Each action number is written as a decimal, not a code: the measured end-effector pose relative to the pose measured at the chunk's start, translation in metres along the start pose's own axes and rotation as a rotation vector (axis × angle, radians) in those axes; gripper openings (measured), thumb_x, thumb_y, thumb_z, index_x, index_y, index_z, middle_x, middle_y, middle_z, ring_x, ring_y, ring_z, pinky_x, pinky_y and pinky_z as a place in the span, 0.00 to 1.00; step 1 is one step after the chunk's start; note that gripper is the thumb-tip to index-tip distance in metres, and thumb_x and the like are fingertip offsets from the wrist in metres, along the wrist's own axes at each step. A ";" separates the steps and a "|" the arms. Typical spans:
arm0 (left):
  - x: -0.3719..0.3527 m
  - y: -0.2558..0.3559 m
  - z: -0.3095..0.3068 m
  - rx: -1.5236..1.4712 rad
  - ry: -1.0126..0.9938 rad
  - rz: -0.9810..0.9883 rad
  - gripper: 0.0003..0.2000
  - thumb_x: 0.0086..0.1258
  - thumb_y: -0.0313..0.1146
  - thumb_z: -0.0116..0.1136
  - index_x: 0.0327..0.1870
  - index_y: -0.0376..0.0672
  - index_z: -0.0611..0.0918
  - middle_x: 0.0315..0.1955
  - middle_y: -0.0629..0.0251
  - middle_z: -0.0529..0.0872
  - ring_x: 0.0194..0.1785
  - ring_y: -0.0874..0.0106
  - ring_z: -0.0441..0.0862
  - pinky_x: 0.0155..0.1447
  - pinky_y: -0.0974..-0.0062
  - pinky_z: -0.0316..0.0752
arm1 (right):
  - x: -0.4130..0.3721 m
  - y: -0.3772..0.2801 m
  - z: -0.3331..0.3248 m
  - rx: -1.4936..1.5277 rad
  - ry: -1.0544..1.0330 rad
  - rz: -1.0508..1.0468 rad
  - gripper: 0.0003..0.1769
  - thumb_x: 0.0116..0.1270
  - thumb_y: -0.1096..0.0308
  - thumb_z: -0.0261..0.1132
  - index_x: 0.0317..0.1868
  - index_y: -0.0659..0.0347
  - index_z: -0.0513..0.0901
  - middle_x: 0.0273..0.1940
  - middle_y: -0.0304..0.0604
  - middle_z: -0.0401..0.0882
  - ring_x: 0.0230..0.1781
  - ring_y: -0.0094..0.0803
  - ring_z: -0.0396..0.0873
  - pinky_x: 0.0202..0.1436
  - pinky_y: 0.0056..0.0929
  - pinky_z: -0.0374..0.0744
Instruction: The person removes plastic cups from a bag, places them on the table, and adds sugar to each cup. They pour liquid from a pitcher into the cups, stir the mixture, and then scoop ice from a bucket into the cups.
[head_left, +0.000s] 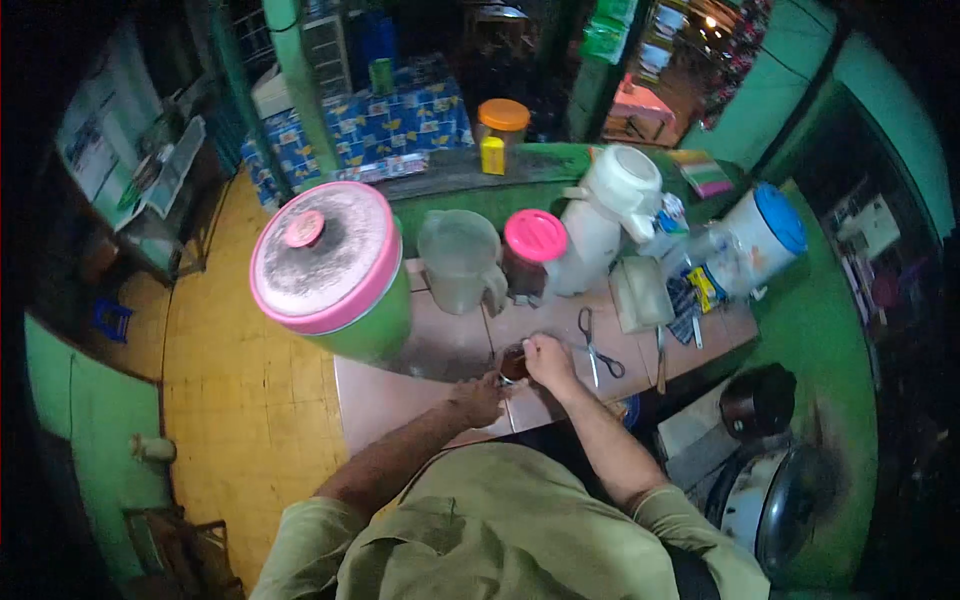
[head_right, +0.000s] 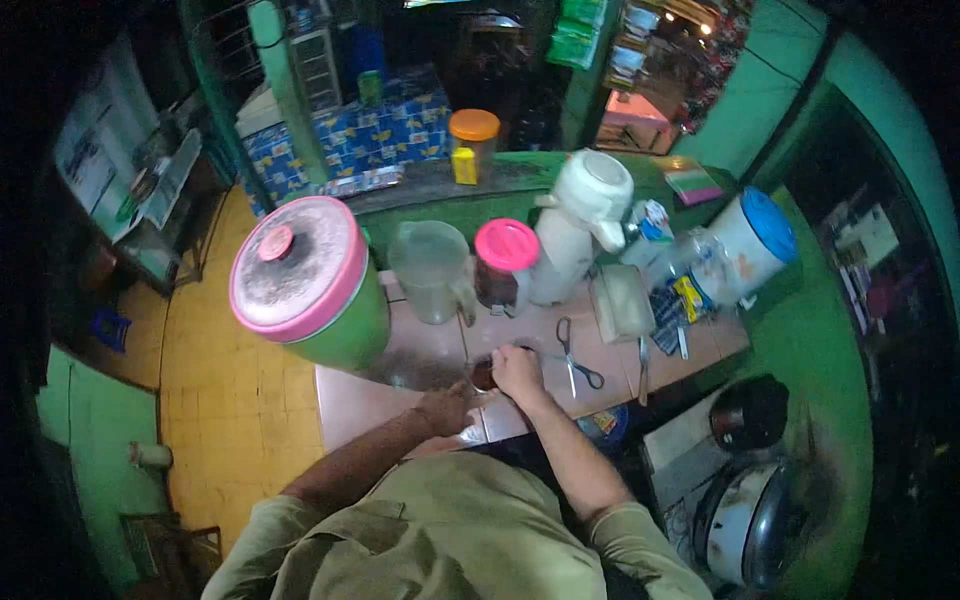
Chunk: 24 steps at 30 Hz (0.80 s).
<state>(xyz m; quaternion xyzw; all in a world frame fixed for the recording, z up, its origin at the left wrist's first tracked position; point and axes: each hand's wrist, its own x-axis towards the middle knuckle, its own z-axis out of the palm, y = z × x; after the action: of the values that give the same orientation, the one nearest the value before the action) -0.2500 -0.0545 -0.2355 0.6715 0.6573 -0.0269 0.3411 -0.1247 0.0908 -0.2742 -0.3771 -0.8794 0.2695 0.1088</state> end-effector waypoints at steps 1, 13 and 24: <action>0.010 -0.011 0.015 0.011 0.091 0.098 0.31 0.72 0.41 0.54 0.76 0.72 0.62 0.73 0.51 0.59 0.70 0.48 0.69 0.69 0.50 0.71 | 0.001 0.002 -0.001 -0.096 -0.034 -0.032 0.16 0.68 0.61 0.59 0.31 0.66 0.83 0.31 0.59 0.82 0.35 0.58 0.82 0.40 0.50 0.79; 0.028 -0.021 0.039 -0.107 0.431 0.226 0.28 0.66 0.31 0.61 0.65 0.78 0.77 0.76 0.38 0.49 0.55 0.50 0.84 0.62 0.62 0.79 | 0.021 0.047 0.029 0.123 0.096 -0.161 0.17 0.67 0.58 0.58 0.32 0.64 0.84 0.32 0.61 0.83 0.36 0.61 0.82 0.43 0.54 0.79; 0.014 0.012 0.024 -0.003 0.342 -0.033 0.27 0.66 0.35 0.63 0.67 0.68 0.76 0.74 0.33 0.50 0.54 0.48 0.84 0.59 0.61 0.80 | 0.025 0.024 -0.012 0.093 -0.145 -0.139 0.15 0.67 0.58 0.60 0.33 0.62 0.85 0.32 0.56 0.84 0.34 0.54 0.84 0.43 0.50 0.79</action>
<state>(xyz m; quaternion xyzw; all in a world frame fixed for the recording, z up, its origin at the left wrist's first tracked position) -0.2274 -0.0525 -0.2555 0.6549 0.7167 0.0834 0.2247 -0.1227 0.1276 -0.2783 -0.2896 -0.8954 0.3284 0.0808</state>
